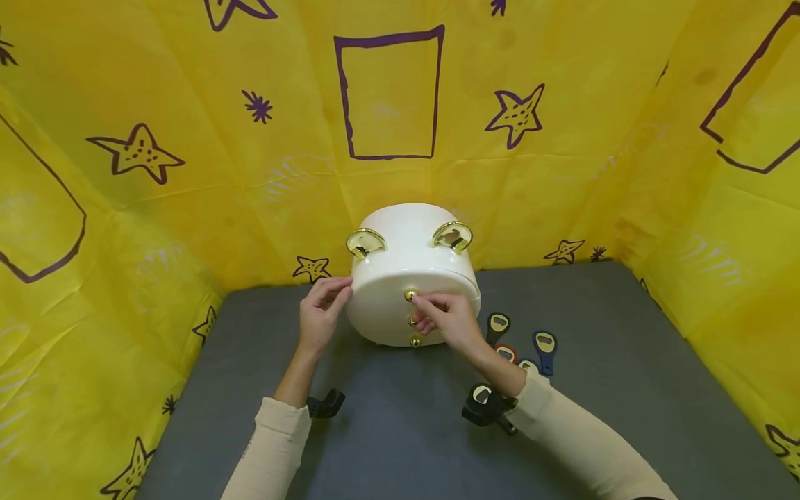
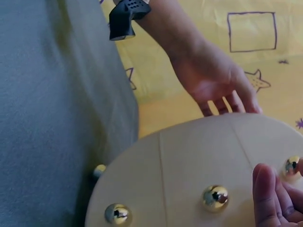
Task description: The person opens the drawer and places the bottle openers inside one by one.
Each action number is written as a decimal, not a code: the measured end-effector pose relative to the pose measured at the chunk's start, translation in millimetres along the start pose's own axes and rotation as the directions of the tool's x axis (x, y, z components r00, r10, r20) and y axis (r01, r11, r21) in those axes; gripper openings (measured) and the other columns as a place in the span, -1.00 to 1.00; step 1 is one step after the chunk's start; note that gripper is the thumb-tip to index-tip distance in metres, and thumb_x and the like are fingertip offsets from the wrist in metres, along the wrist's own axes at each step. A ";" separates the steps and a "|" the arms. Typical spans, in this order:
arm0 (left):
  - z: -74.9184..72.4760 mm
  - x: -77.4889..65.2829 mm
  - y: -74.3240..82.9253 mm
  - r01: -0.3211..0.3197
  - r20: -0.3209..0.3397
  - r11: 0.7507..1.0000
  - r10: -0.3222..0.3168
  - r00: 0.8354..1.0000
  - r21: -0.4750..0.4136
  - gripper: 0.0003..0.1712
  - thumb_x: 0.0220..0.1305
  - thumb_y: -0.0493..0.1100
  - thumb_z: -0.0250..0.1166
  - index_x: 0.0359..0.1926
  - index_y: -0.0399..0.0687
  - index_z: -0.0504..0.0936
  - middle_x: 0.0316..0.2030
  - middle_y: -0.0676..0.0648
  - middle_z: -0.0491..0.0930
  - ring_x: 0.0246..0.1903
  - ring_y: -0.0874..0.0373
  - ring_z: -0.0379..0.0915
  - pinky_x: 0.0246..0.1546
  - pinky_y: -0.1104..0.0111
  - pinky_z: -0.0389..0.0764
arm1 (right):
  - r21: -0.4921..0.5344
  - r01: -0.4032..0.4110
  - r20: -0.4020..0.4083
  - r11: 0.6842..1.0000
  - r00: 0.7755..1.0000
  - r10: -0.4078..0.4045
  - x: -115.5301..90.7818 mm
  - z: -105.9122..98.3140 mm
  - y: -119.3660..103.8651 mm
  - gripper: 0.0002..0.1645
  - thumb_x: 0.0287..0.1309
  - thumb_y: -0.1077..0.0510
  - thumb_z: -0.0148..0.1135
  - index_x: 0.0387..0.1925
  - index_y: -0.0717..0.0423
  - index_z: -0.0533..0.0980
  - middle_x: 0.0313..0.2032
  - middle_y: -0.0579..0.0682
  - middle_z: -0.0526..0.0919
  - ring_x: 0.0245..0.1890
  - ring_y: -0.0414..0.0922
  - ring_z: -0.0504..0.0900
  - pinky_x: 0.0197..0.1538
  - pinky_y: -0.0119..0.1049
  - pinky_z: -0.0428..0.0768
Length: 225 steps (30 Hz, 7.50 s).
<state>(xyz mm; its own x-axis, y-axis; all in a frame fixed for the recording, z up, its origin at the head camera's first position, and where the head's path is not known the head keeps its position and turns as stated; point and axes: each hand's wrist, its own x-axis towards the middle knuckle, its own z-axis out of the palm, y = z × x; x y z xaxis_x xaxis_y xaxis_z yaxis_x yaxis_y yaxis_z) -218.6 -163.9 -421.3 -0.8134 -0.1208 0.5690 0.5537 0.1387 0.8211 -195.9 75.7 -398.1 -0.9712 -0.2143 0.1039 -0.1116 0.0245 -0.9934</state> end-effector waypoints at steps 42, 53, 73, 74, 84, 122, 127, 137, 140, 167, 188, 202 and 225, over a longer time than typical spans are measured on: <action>0.9 0.4 7.9 0.011 0.057 0.999 -0.013 0.998 0.039 -0.65 0.07 -0.56 0.33 -0.05 -0.52 0.62 0.02 -0.48 0.54 -0.01 0.41 0.49 -0.09 0.55 0.55 | 0.074 -0.182 0.076 0.981 0.981 0.176 -3.0 6.1 50.1 -0.56 0.35 0.15 0.15 -0.19 0.61 0.54 -0.55 0.03 0.67 -0.60 -0.23 0.62 -0.46 -0.38 0.66; 1.6 -0.3 13.1 0.017 0.043 0.999 -0.019 0.999 0.031 -0.67 0.06 -0.54 0.35 -0.08 -0.53 0.63 0.00 -0.49 0.56 -0.04 0.41 0.52 -0.12 0.60 0.55 | 0.109 -0.189 0.082 0.976 0.980 0.181 -2.1 5.1 52.3 -0.53 0.34 0.14 0.17 -0.20 0.63 0.52 -0.57 0.00 0.67 -0.61 -0.21 0.63 -0.48 -0.40 0.65; 2.2 -2.3 -2.6 -0.036 0.031 0.999 0.035 0.999 0.008 -0.70 0.03 -0.53 0.38 -0.14 -0.51 0.66 -0.04 -0.46 0.59 -0.09 0.38 0.55 -0.17 0.55 0.58 | 0.071 -0.199 0.084 0.977 0.978 0.193 -23.2 2.8 48.8 -0.54 0.32 0.12 0.19 -0.20 0.59 0.55 -0.58 -0.03 0.66 -0.61 -0.23 0.62 -0.47 -0.39 0.64; 2.3 -2.3 -2.2 -0.032 0.031 0.999 0.032 0.999 0.010 -0.70 0.02 -0.53 0.39 -0.14 -0.51 0.66 -0.04 -0.46 0.60 -0.09 0.38 0.56 -0.18 0.55 0.58 | 0.070 -0.202 0.085 0.977 0.977 0.196 -25.6 3.0 48.2 -0.55 0.32 0.12 0.19 -0.21 0.57 0.56 -0.58 -0.04 0.65 -0.61 -0.22 0.62 -0.47 -0.39 0.64; 0.9 0.6 14.6 0.032 0.031 0.998 -0.033 0.999 0.045 -0.71 0.04 -0.54 0.37 -0.14 -0.54 0.65 -0.04 -0.50 0.58 -0.12 0.41 0.54 -0.15 0.57 0.57 | 0.040 -0.183 0.128 0.982 0.976 0.176 -40.1 5.3 44.6 -0.61 0.30 0.11 0.22 -0.25 0.49 0.60 -0.55 0.06 0.68 -0.63 -0.21 0.61 -0.46 -0.36 0.66; 1.7 -0.5 26.3 0.076 0.035 0.995 -0.078 0.996 0.060 -0.69 0.05 -0.51 0.38 -0.13 -0.55 0.64 -0.02 -0.49 0.58 -0.12 0.43 0.52 -0.18 0.55 0.56 | -0.005 -0.223 0.229 0.975 0.949 0.218 -84.7 6.8 39.1 -0.55 0.31 0.11 0.20 -0.24 0.56 0.59 -0.49 0.30 0.69 -0.60 -0.23 0.62 -0.47 -0.34 0.67; 1.4 -0.1 29.1 0.064 0.040 0.996 -0.066 0.997 0.056 -0.71 0.07 -0.51 0.36 -0.13 -0.56 0.64 -0.03 -0.51 0.56 -0.14 0.41 0.52 -0.20 0.55 0.56 | -0.029 -0.234 0.236 0.972 0.943 0.234 -85.4 4.2 35.1 -0.57 0.32 0.08 0.19 -0.21 0.48 0.61 -0.48 0.23 0.70 -0.59 -0.22 0.63 -0.45 -0.34 0.68; 0.2 0.0 27.6 0.081 0.050 0.996 -0.083 0.995 0.047 -0.74 0.14 -0.47 0.34 -0.13 -0.55 0.64 -0.01 -0.47 0.57 -0.22 0.42 0.51 -0.24 0.62 0.56 | -0.107 -0.204 0.245 0.973 0.943 0.225 -90.3 -23.4 17.5 -0.57 0.33 0.07 0.18 -0.18 0.45 0.61 -0.44 0.32 0.68 -0.56 -0.19 0.63 -0.44 -0.29 0.69; 0.2 -0.1 26.0 0.079 0.046 0.996 -0.081 0.996 0.044 -0.74 0.14 -0.47 0.34 -0.13 -0.54 0.64 -0.02 -0.47 0.58 -0.20 0.41 0.51 -0.24 0.61 0.55 | -0.138 -0.183 0.258 0.973 0.942 0.214 -90.8 -36.1 7.7 -0.59 0.33 0.09 0.18 -0.20 0.45 0.61 -0.45 0.34 0.67 -0.58 -0.19 0.63 -0.49 -0.25 0.68; 0.4 0.4 24.3 0.096 0.058 0.995 -0.097 0.994 0.018 -0.74 0.14 -0.48 0.33 -0.12 -0.56 0.63 -0.01 -0.48 0.56 -0.35 0.43 0.52 -0.27 0.62 0.58 | -0.249 -0.225 -0.056 0.942 0.974 0.218 -57.6 -165.6 4.5 -0.55 0.37 -0.02 0.13 -0.23 0.35 0.65 -0.53 -0.09 0.69 -0.55 -0.15 0.64 -0.40 -0.28 0.68; 0.7 0.0 27.0 0.073 0.056 0.996 -0.076 0.996 0.059 -0.69 0.17 -0.47 0.30 -0.04 -0.51 0.61 -0.06 -0.44 0.56 -0.14 0.47 0.50 -0.19 0.64 0.56 | -0.881 -0.279 -0.218 0.382 0.956 0.196 -64.4 -195.4 84.9 -0.43 0.14 -0.08 0.29 -0.80 0.17 0.38 -0.67 0.11 0.47 -0.62 0.08 0.47 -0.56 -0.07 0.39; 0.1 -0.9 24.4 0.081 0.058 0.996 -0.082 0.995 0.023 -0.74 0.17 -0.51 0.28 -0.08 -0.56 0.62 -0.03 -0.47 0.53 -0.19 0.49 0.51 -0.24 0.66 0.57 | -0.874 -0.348 -0.283 0.339 0.932 0.226 -68.6 -184.6 93.1 -0.47 0.03 -0.09 0.38 -0.57 0.36 0.53 -0.46 0.39 0.62 -0.54 0.22 0.57 -0.52 0.06 0.50; 2.7 -1.9 22.9 0.056 0.040 0.998 -0.056 0.998 -0.001 -0.76 0.17 -0.51 0.28 -0.12 -0.57 0.63 -0.10 -0.06 0.60 -0.28 0.45 0.53 -0.29 0.64 0.58 | -0.894 -0.233 -0.229 0.384 0.972 0.057 -69.6 -167.5 99.6 -0.76 -0.13 0.30 0.25 -0.75 0.31 0.42 -0.57 0.34 0.57 -0.47 0.34 0.57 -0.33 0.24 0.51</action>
<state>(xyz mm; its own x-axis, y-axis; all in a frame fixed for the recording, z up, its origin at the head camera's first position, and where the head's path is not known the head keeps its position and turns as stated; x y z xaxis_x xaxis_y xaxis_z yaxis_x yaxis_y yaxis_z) -204.9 -157.9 -403.6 -0.8496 -0.0888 0.5199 0.5075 0.1308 0.8517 -174.7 256.6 -496.3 -0.9983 0.0164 0.0556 -0.0049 0.9319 -0.3627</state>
